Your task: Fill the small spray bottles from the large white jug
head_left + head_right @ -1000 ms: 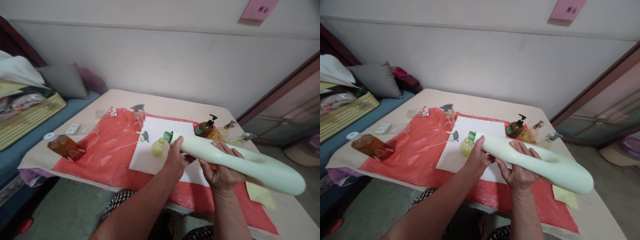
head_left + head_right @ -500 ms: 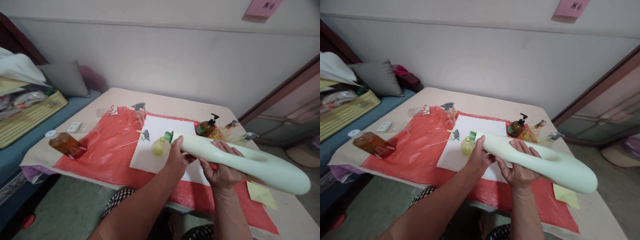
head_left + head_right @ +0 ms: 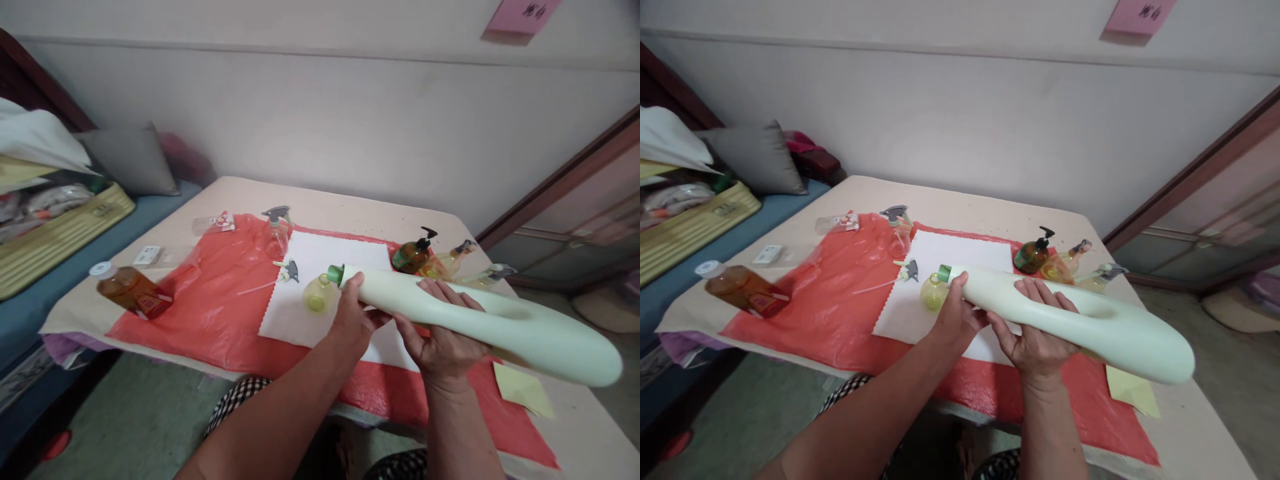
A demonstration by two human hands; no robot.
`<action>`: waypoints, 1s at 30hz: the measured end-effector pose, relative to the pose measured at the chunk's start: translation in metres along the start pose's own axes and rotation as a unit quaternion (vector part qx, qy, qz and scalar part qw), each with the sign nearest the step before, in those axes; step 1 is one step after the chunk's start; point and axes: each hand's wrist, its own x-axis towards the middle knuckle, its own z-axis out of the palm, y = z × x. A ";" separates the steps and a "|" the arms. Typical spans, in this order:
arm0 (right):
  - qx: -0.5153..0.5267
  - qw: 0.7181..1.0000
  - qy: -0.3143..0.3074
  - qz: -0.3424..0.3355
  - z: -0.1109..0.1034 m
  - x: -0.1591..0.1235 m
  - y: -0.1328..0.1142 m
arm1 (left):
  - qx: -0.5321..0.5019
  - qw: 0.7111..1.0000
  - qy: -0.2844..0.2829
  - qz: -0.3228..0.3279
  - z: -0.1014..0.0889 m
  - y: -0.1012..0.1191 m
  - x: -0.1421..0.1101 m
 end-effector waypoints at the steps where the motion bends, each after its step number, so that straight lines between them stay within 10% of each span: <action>1: 0.001 1.000 -0.001 0.001 0.000 0.000 0.000 | 0.000 1.000 -0.001 -0.001 0.000 0.000 0.000; 30: 0.016 1.000 -0.004 0.011 0.000 0.002 -0.008 | -0.010 0.998 -0.056 -0.006 -0.009 0.000 0.006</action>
